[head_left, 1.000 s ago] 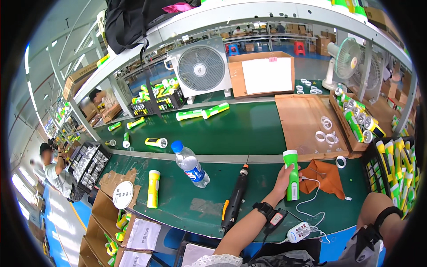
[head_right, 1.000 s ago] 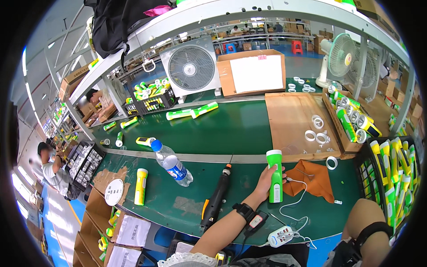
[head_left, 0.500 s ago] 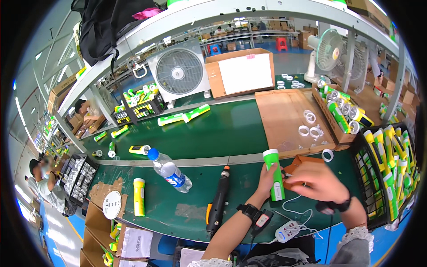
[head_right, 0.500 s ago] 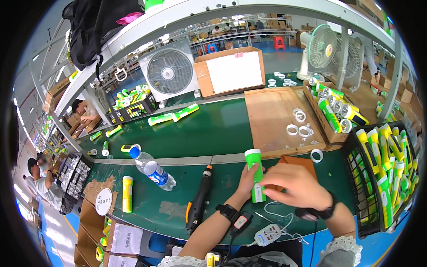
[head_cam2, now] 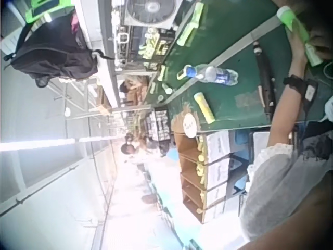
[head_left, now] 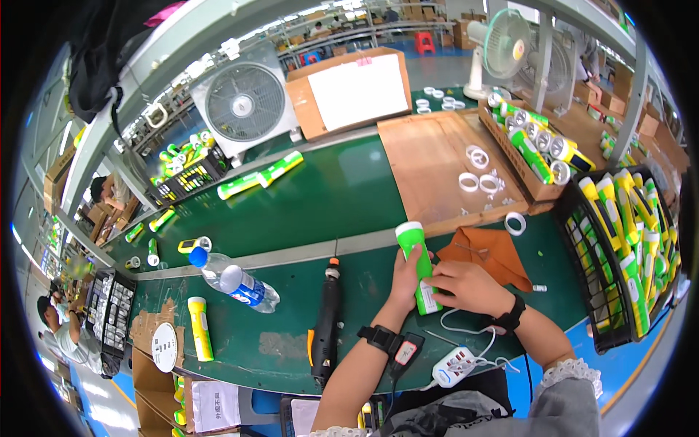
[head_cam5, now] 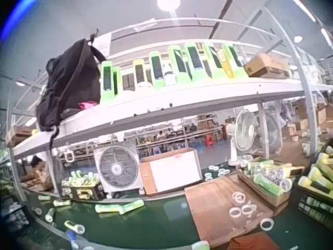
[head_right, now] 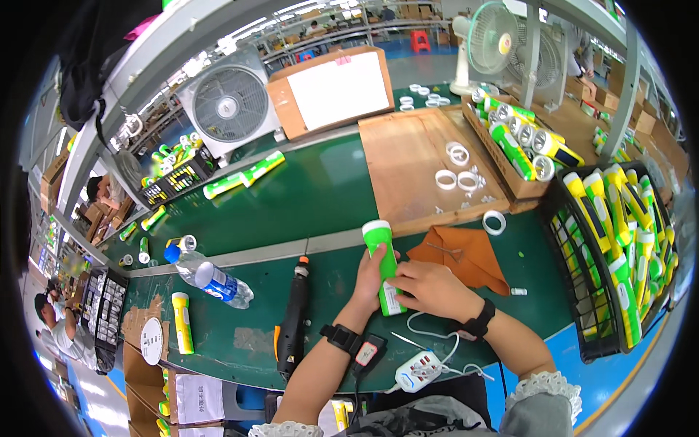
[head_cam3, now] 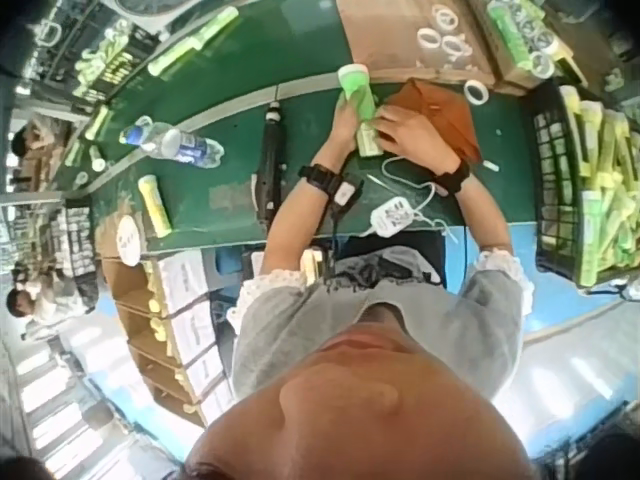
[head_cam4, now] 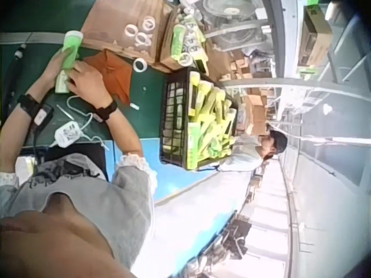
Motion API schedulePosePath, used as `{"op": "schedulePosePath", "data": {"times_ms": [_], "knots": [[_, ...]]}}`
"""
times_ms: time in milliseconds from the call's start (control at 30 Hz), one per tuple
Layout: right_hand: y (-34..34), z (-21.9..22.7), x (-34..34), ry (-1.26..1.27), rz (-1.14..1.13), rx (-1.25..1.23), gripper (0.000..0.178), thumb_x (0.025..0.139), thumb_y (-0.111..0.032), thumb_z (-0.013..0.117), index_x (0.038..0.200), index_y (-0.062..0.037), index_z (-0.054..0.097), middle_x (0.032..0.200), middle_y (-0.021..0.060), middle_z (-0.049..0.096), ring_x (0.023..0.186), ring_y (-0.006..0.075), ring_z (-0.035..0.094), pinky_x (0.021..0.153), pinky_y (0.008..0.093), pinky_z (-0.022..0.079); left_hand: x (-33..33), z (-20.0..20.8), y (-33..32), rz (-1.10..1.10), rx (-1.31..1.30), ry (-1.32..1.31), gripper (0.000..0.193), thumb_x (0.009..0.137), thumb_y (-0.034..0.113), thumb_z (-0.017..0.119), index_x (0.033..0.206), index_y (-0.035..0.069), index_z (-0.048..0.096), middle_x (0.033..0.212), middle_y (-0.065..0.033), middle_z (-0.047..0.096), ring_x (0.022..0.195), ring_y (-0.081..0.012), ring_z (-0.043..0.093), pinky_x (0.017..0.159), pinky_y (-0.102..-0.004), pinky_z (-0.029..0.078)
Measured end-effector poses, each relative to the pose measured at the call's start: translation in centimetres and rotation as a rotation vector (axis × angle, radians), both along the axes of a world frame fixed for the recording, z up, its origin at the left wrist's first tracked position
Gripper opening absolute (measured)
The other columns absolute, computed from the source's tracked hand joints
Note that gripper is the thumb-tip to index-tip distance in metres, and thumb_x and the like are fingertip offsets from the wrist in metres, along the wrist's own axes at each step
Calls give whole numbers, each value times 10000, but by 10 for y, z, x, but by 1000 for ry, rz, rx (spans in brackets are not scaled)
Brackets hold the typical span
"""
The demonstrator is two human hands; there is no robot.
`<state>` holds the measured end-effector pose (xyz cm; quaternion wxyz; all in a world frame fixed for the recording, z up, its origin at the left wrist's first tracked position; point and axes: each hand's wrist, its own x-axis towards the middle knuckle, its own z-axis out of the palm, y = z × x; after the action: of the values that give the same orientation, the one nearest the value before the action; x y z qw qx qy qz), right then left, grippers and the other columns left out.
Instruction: The person is seen assembling flashlights by putting together the various parts and then testing them.
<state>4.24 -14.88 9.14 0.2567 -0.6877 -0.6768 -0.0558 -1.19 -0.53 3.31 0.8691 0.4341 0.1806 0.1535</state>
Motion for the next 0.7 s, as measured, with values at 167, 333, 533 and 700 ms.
{"op": "schedulePosePath", "data": {"times_ms": [167, 333, 533, 700], "knots": [[7, -5, -1, 401, -59, -37, 275, 723, -142, 655, 955, -45, 542, 871, 80, 498, 778, 222, 540, 667, 326, 461, 6, -3, 5, 23, 50, -13, 306, 901, 335, 469, 1064, 78, 444, 850, -76, 550, 712, -163, 561, 616, -297, 476], [9, -23, 9, 783, 360, 25, 107, 817, -132, 590, 849, -31, 574, 757, 66, 564, 719, 158, 528, 625, 293, 418, 6, 6, 2, 8, 87, -33, 412, 892, 468, 430, 1078, 101, 423, 833, -69, 533, 624, -165, 545, 537, -313, 479], [-5, -26, 12, 1165, 289, -101, 228, 825, -30, 527, 1047, -23, 478, 883, 93, 596, 872, 224, 593, 772, 303, 452, 3, 3, 4, 72, 92, -64, 317, 921, 344, 415, 1098, 81, 389, 882, -83, 509, 635, -178, 546, 542, -320, 480], [-5, -20, 20, 389, 166, -92, 676, 574, -118, 748, 1145, -57, 390, 1284, 120, 323, 1126, 287, 440, 856, 371, 435, 2, -1, 5, 150, 113, -185, 283, 922, 254, 429, 1130, 74, 362, 905, -100, 519, 657, -168, 552, 543, -305, 476]]}}
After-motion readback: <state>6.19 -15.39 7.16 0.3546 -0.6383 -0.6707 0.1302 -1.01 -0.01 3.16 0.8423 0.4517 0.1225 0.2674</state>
